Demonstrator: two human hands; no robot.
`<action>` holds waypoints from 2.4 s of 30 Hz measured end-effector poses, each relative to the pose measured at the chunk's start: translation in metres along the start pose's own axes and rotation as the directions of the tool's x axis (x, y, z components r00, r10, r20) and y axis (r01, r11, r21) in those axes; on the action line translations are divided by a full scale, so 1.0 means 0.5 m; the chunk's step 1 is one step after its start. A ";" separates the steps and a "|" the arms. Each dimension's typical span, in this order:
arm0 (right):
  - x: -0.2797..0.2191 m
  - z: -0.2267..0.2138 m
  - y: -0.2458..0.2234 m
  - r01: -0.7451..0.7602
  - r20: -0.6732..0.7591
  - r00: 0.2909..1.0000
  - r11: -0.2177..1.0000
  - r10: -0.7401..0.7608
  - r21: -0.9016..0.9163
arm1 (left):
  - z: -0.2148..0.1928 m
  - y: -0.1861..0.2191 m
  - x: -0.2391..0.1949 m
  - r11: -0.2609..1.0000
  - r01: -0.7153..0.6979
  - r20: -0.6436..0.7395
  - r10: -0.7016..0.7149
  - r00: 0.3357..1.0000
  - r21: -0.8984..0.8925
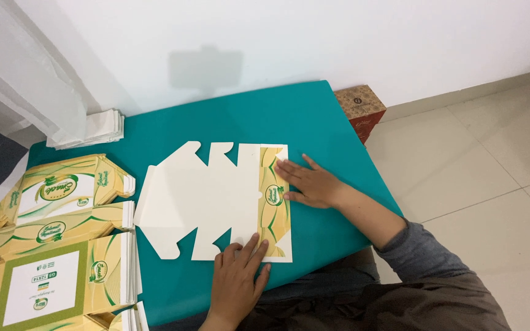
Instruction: The person assembles a flat, pre-cut cardboard box on a teal table. They fold the flaps along the creases, tuck the tabs into slots to form the box structure, and then place a white paper insert inside. Finally, they close the lid and set the finished box aside.
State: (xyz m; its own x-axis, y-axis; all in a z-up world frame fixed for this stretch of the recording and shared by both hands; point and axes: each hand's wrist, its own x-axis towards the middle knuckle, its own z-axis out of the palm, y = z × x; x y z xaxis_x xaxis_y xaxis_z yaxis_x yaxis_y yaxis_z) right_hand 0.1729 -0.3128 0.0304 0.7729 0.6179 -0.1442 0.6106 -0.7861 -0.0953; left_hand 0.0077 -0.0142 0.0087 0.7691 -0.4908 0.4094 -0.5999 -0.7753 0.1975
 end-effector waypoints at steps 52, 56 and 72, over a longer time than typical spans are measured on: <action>-0.250 0.111 -0.244 -0.231 -0.377 0.815 0.844 0.440 0.485 | 0.052 -0.126 -0.263 0.940 0.339 -0.135 -0.331 0.934 0.043; -0.176 0.067 -0.200 -0.075 -0.397 0.835 0.793 0.382 0.604 | 0.046 -0.080 -0.213 0.976 0.216 -0.115 -0.213 0.970 0.017; -0.085 0.027 -0.140 0.072 -0.360 0.931 0.939 0.057 0.335 | 0.005 -0.014 0.062 0.991 0.099 -0.018 -0.098 0.995 0.090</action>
State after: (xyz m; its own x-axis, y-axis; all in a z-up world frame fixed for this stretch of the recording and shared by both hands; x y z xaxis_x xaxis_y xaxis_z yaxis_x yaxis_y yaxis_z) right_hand 0.0950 -0.2842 0.0299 0.8165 0.5359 0.2147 0.5717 -0.6988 -0.4299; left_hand 0.0363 -0.0249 0.0177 0.8199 -0.4056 0.4040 -0.4986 -0.8527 0.1559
